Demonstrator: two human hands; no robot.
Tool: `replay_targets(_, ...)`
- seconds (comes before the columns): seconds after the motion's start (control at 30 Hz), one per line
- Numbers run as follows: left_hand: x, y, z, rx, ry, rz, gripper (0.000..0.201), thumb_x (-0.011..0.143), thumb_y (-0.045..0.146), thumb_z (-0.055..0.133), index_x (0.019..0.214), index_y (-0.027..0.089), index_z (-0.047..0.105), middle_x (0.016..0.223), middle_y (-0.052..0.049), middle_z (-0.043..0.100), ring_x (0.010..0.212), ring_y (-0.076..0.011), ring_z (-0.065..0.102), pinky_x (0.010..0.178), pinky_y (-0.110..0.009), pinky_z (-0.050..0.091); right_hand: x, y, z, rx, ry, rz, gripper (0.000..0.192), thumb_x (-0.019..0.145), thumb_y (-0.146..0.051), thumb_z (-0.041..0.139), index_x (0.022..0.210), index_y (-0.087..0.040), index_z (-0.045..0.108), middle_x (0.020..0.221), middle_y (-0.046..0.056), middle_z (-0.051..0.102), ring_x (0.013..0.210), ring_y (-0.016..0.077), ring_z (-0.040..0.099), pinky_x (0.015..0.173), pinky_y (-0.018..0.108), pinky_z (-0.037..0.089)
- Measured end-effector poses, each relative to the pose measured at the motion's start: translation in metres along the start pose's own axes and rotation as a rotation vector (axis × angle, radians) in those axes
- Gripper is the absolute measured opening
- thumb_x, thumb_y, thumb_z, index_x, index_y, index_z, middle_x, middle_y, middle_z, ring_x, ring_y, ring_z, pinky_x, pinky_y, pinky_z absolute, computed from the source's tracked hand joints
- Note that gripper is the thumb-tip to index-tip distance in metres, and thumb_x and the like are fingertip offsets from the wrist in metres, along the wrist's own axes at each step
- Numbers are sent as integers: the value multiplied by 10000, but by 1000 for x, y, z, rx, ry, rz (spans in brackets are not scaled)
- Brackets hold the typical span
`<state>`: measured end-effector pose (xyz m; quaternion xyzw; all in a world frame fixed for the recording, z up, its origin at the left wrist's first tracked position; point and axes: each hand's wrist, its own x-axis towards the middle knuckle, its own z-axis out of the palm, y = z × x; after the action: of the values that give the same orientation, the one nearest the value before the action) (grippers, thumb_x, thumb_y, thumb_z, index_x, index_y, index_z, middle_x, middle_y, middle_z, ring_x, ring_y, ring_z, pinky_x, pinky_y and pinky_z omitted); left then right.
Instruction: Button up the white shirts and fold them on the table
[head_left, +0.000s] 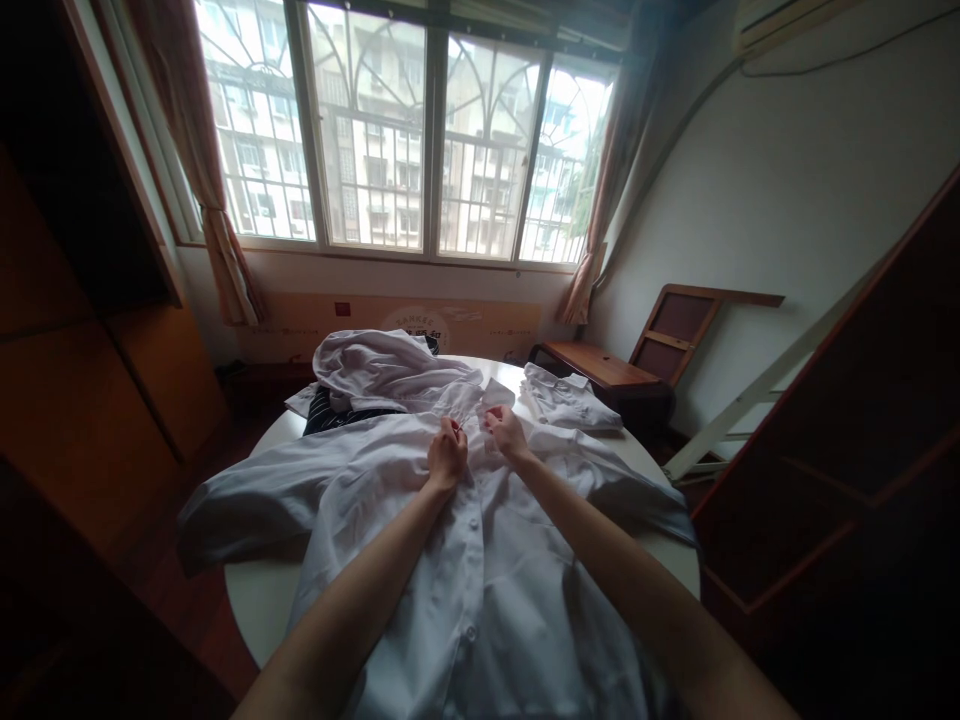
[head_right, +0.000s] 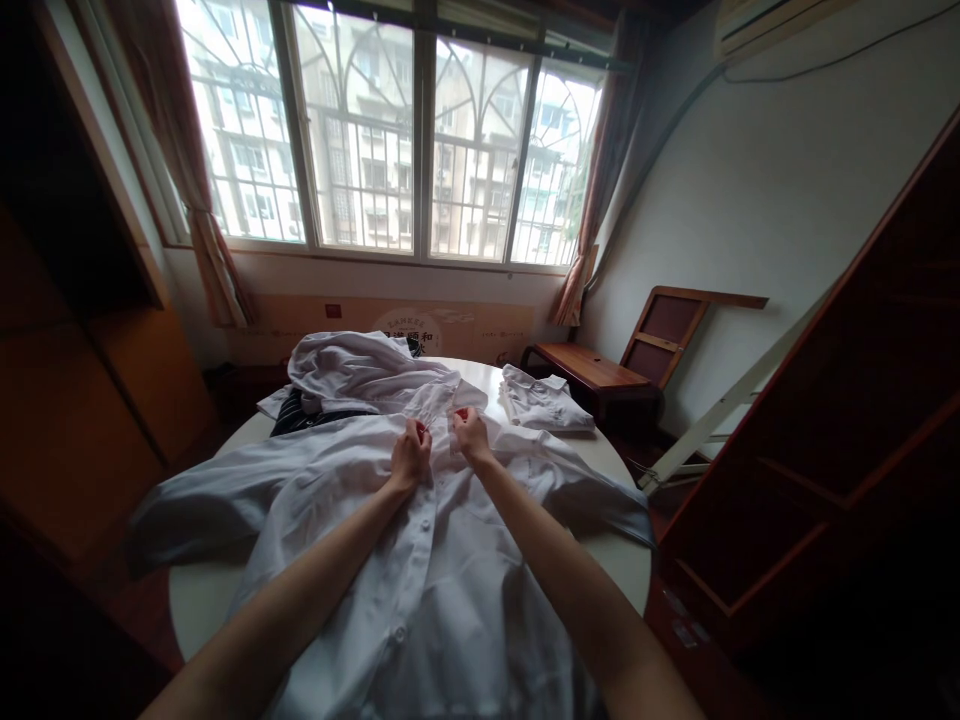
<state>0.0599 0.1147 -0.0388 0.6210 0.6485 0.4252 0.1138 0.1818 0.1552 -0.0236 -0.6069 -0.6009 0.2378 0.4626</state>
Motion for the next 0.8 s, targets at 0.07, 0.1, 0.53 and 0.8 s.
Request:
replay_targets(0.07, 0, -1, 1, -19, 4, 17, 150, 839, 175, 407, 973, 176, 473, 848, -77, 655, 769, -199, 617, 668, -278, 390, -9, 11, 4, -94, 44, 7, 82, 746, -182, 493, 803, -169, 551, 801, 53, 647, 745, 170, 614, 719, 294, 465)
replay_targets(0.1, 0, -1, 1, -27, 4, 25, 150, 835, 174, 413, 973, 178, 473, 841, -71, 651, 765, -195, 614, 668, -276, 391, -12, 14, 6, -113, 47, 6, 78, 728, -155, 503, 780, -168, 560, 792, 54, 651, 758, 177, 614, 738, 301, 460)
replay_targets(0.53, 1, -5, 4, -86, -55, 198, 90, 740, 107, 502, 769, 190, 485, 651, 22, 512, 635, -130, 512, 627, -243, 380, -28, 14, 4, -79, -76, -231, 156, 769, -233, 523, 781, -157, 659, 792, 70, 681, 766, 193, 616, 749, 300, 452)
replay_targets(0.8, 2, -9, 11, -164, -95, 317, 52, 746, 144, 509, 745, 191, 487, 634, 32, 503, 604, -121, 503, 606, -241, 395, -20, 18, 7, 158, -129, -168, 181, 728, -283, 557, 785, -152, 669, 769, 51, 697, 720, 176, 635, 700, 284, 488)
